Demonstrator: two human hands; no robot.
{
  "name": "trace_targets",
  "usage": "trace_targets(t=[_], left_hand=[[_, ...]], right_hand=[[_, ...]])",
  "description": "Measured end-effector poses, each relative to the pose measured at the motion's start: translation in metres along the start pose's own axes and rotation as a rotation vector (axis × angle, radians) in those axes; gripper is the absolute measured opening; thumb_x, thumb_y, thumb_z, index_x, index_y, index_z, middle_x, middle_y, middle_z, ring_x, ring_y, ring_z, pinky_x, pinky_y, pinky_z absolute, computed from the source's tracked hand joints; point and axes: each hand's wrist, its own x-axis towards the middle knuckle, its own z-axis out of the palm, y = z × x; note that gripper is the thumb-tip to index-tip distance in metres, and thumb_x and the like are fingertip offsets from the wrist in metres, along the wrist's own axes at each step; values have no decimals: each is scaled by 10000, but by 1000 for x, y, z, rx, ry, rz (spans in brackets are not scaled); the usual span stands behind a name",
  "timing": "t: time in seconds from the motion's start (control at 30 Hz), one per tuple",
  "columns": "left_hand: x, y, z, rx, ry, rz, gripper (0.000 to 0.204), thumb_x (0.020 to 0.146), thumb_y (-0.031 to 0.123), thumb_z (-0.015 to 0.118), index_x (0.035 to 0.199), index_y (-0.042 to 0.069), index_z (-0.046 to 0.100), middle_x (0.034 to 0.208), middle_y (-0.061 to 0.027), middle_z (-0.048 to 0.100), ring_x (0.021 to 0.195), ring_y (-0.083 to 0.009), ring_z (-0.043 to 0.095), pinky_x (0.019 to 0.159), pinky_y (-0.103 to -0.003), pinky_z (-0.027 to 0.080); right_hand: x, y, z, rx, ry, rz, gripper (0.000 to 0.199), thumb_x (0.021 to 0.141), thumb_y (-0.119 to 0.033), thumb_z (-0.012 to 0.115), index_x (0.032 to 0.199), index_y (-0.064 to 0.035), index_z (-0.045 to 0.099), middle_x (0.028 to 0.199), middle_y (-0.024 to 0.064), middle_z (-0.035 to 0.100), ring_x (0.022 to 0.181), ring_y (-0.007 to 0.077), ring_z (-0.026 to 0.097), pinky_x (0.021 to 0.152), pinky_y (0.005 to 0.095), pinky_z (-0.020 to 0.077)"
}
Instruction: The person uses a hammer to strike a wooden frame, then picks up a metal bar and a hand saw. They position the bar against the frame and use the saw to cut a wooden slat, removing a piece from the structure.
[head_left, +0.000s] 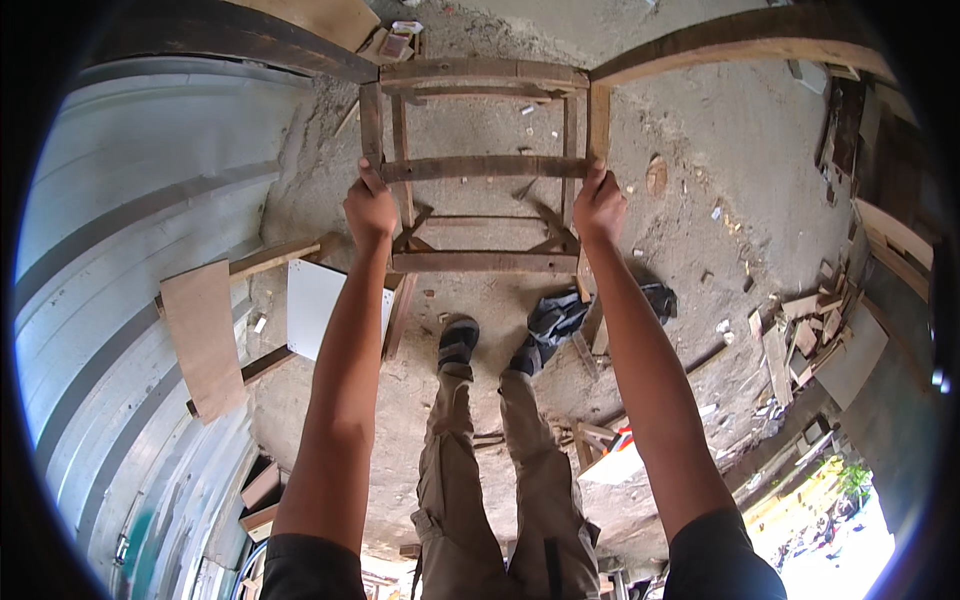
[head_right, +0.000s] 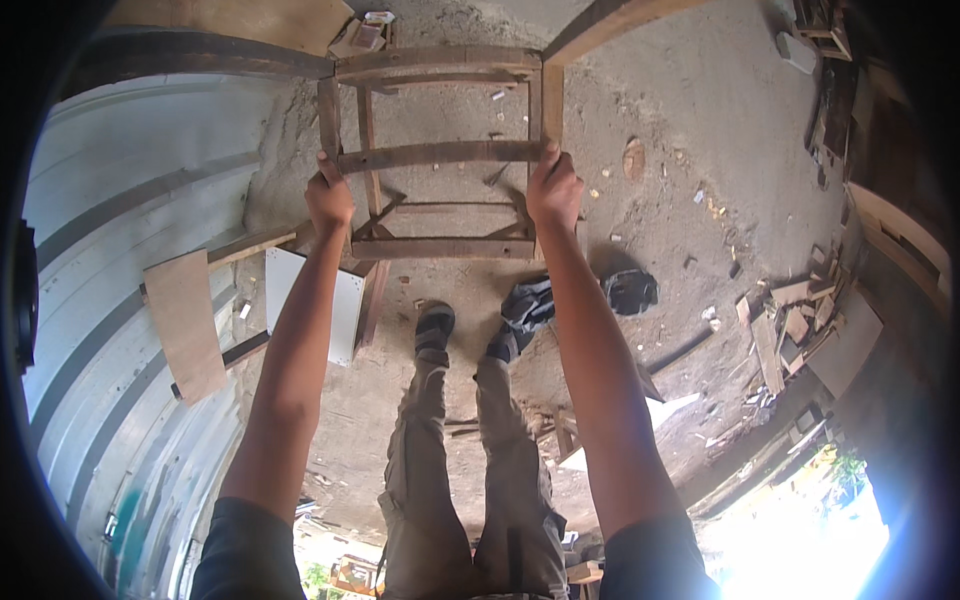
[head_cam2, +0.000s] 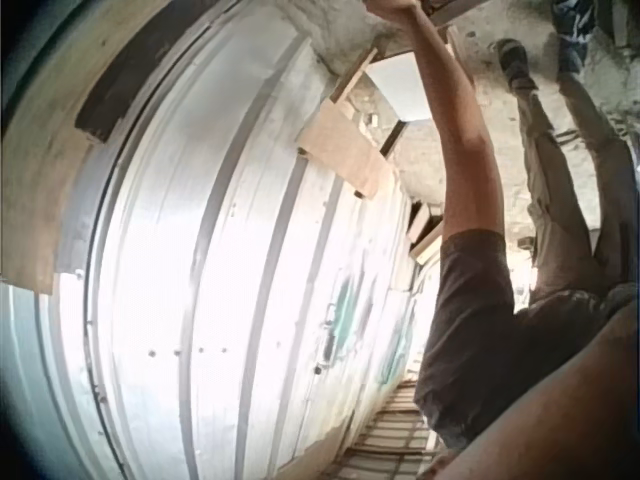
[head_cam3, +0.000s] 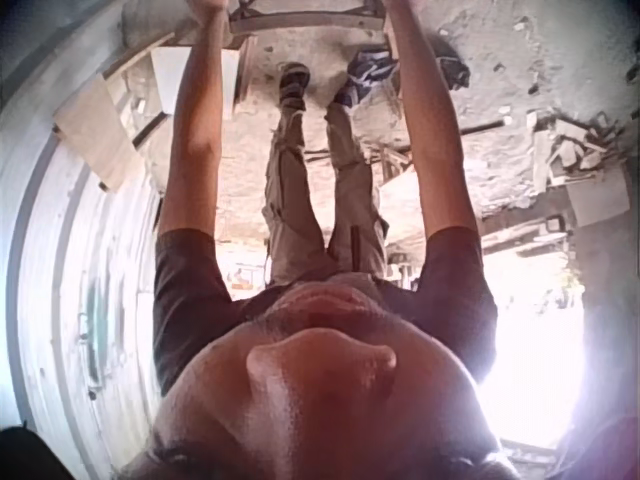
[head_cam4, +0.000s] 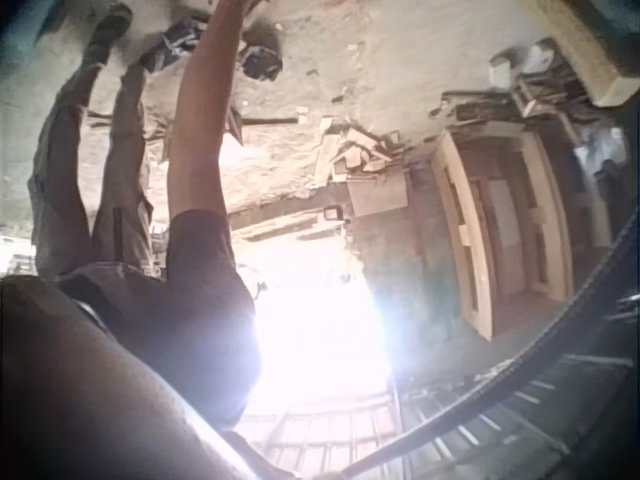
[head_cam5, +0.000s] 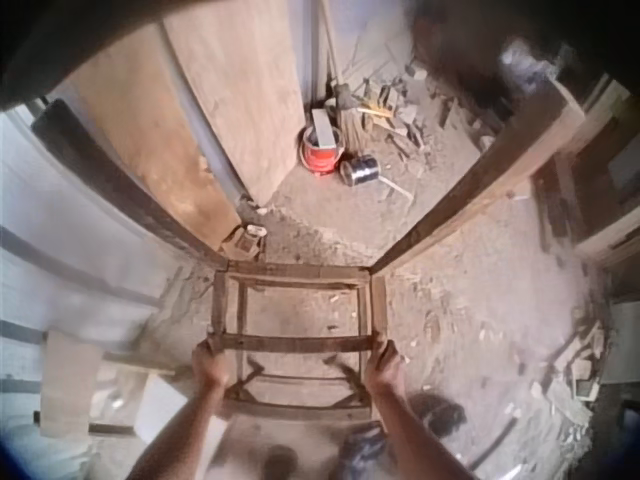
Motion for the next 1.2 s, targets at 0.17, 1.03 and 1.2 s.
trace_targets(t=[0.17, 1.03, 1.2], left_hand=[[-3, -5, 0, -77, -70, -57, 799, 1008, 577, 212, 876, -33, 712, 839, -263, 692, 859, -461, 659, 807, -515, 495], [1, 5, -1, 16, 37, 42, 702, 1019, 511, 273, 919, -26, 715, 844, -279, 679, 859, -482, 646, 760, -551, 496], [4, 2, 5, -63, 5, 17, 742, 1017, 531, 251, 898, -32, 720, 838, -234, 705, 866, -447, 668, 793, -520, 498]], right_hand=[[3, 0, -1, 21, 9, -11, 529, 1016, -450, 363, 939, 6, 621, 867, 333, 644, 884, 537, 603, 740, 603, 475], [5, 0, 4, -25, 1, -29, 466, 1005, -405, 385, 933, 6, 595, 845, 355, 627, 858, 539, 608, 740, 607, 490], [5, -5, 1, -96, -40, 50, 512, 1003, -457, 357, 971, -6, 598, 889, 343, 646, 897, 530, 616, 807, 585, 495]])
